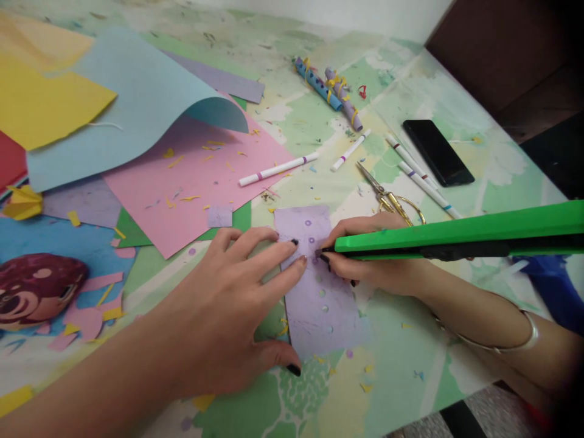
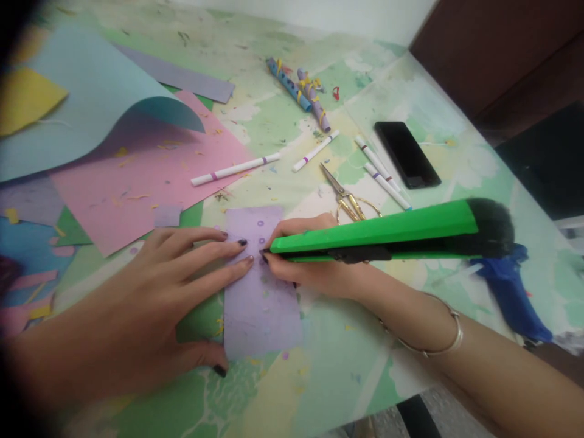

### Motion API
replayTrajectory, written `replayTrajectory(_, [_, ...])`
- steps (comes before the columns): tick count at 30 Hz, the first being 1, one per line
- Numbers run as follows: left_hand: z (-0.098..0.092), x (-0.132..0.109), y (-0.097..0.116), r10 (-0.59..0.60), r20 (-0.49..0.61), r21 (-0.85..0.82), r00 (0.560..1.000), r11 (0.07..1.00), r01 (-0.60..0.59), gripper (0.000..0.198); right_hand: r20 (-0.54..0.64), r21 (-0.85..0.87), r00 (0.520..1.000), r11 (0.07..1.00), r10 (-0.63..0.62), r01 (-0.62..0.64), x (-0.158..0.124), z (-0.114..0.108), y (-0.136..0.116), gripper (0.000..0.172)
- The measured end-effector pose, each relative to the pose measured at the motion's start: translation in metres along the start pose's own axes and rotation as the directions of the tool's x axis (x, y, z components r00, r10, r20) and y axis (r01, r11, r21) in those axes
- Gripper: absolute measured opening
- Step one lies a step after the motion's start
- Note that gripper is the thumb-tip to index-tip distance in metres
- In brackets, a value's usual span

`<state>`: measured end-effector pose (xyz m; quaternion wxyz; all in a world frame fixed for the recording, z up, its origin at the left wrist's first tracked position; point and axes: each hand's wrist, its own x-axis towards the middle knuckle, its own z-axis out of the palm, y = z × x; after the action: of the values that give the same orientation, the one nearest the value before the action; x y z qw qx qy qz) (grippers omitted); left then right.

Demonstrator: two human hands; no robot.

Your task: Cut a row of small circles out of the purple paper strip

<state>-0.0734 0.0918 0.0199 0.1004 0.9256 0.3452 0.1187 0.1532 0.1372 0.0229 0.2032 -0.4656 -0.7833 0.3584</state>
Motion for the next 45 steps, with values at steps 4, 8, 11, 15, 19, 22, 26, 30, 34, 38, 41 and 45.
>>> replayTrajectory(4, [0.001,0.001,0.003,-0.002,0.001,0.008,1.0,1.0,0.002,0.072,-0.013,0.062,1.0,0.998,0.009,-0.008,-0.003,0.0,-0.001,0.005])
replayTrajectory(8, [0.007,0.001,0.011,-0.009,-0.05,0.07,0.999,0.998,0.012,0.078,0.031,0.197,0.994,0.974,0.109,-0.113,-0.009,0.0,-0.004,0.007])
replayTrajectory(11, [0.013,0.002,0.018,-0.006,-0.097,0.125,0.995,0.992,0.018,0.077,0.055,0.177,0.984,0.968,0.17,-0.177,-0.012,-0.001,-0.007,0.01])
replayTrajectory(15, [0.017,0.003,0.022,0.008,-0.114,0.165,0.993,0.986,0.011,0.074,0.085,0.134,0.981,0.974,0.175,-0.185,-0.014,-0.003,-0.009,0.012])
replayTrajectory(19, [0.014,0.003,0.022,0.017,-0.086,0.166,0.996,0.986,-0.003,0.076,0.071,0.141,0.98,0.971,0.185,-0.193,-0.015,-0.003,-0.009,0.013])
replayTrajectory(22, [0.012,0.003,0.022,0.013,-0.063,0.155,0.998,0.988,-0.003,0.072,0.081,0.139,0.968,0.96,0.236,-0.245,-0.015,-0.003,-0.011,0.012])
replayTrajectory(26, [0.012,0.003,0.022,0.01,-0.075,0.144,0.997,0.99,0.001,0.068,0.04,0.053,0.97,0.969,0.239,-0.241,-0.014,-0.001,-0.012,0.009])
replayTrajectory(30, [0.015,0.004,0.023,0.001,-0.098,0.167,0.995,0.986,0.015,0.065,-0.019,0.064,0.983,0.982,0.181,-0.179,-0.015,0.003,-0.007,0.009])
replayTrajectory(34, [0.02,0.007,0.03,0.005,-0.163,0.221,0.987,0.975,0.032,0.066,-0.018,0.107,0.992,0.987,0.126,-0.123,-0.012,0.003,-0.005,0.008])
replayTrajectory(38, [0.024,0.011,0.041,0.001,-0.243,0.3,0.97,0.951,0.074,0.069,0.015,0.068,0.996,0.994,0.088,-0.089,-0.012,0.0,-0.009,0.007])
replayTrajectory(41, [0.024,0.011,0.038,0.062,-0.225,0.289,0.973,0.957,0.006,0.054,-0.027,0.065,0.99,0.988,0.141,-0.139,-0.017,0.004,-0.01,0.009])
replayTrajectory(45, [0.021,0.01,0.019,0.185,-0.086,0.228,0.979,0.96,-0.161,0.025,-0.068,0.105,0.982,0.98,0.178,-0.171,-0.024,0.011,-0.008,0.011])
